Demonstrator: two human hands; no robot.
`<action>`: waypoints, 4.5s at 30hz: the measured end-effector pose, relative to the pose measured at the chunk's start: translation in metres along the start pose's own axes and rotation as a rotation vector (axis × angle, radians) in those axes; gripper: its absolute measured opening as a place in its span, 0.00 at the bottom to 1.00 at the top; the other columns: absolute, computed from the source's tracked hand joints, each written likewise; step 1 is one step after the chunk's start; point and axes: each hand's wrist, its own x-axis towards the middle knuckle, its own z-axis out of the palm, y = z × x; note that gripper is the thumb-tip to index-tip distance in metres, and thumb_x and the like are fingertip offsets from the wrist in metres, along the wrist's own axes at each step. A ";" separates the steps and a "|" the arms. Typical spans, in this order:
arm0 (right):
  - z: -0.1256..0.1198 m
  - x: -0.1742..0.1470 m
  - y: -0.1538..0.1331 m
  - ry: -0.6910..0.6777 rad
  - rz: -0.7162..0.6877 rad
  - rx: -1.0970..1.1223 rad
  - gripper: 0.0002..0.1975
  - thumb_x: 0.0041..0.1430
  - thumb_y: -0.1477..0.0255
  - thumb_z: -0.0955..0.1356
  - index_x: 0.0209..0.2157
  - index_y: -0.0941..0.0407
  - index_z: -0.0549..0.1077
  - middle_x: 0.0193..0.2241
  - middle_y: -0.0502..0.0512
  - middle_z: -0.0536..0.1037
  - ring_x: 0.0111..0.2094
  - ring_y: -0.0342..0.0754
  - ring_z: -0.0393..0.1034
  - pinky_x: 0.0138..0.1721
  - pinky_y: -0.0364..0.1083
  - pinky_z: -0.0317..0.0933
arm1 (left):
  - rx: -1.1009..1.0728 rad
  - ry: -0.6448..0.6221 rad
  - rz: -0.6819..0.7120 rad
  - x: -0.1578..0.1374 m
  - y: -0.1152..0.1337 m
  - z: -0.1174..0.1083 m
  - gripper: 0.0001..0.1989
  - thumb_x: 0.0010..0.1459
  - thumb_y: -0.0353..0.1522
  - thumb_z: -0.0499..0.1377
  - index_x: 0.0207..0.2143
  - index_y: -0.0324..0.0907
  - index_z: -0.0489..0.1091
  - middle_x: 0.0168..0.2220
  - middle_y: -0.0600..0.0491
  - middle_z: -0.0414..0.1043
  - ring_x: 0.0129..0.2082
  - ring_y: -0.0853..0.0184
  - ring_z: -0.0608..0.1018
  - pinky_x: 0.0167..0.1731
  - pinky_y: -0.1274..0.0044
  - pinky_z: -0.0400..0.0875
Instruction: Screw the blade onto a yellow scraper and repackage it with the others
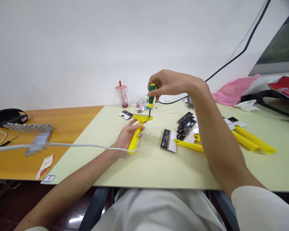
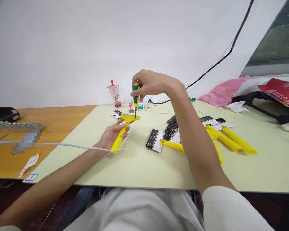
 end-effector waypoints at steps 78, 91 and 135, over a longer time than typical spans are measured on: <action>0.000 -0.003 -0.006 -0.001 -0.046 0.020 0.15 0.63 0.55 0.78 0.43 0.48 0.80 0.37 0.53 0.88 0.42 0.59 0.82 0.37 0.53 0.66 | -0.121 -0.014 -0.096 0.000 0.005 0.003 0.16 0.64 0.16 0.59 0.50 0.40 0.70 0.69 0.35 0.72 0.34 0.74 0.80 0.23 0.86 0.69; 0.000 -0.007 -0.009 0.028 -0.073 0.045 0.14 0.62 0.55 0.78 0.42 0.48 0.81 0.37 0.55 0.88 0.40 0.59 0.81 0.35 0.53 0.64 | -0.084 -0.001 -0.067 -0.001 0.003 0.002 0.18 0.63 0.16 0.61 0.52 0.40 0.70 0.67 0.36 0.74 0.35 0.73 0.81 0.23 0.85 0.70; 0.014 0.005 -0.010 -0.096 -0.098 0.028 0.13 0.65 0.66 0.79 0.41 0.51 0.72 0.36 0.53 0.84 0.36 0.52 0.79 0.33 0.48 0.62 | -0.066 0.004 -0.045 -0.003 0.011 0.010 0.31 0.51 0.14 0.62 0.56 0.44 0.69 0.64 0.42 0.74 0.26 0.81 0.74 0.18 0.90 0.60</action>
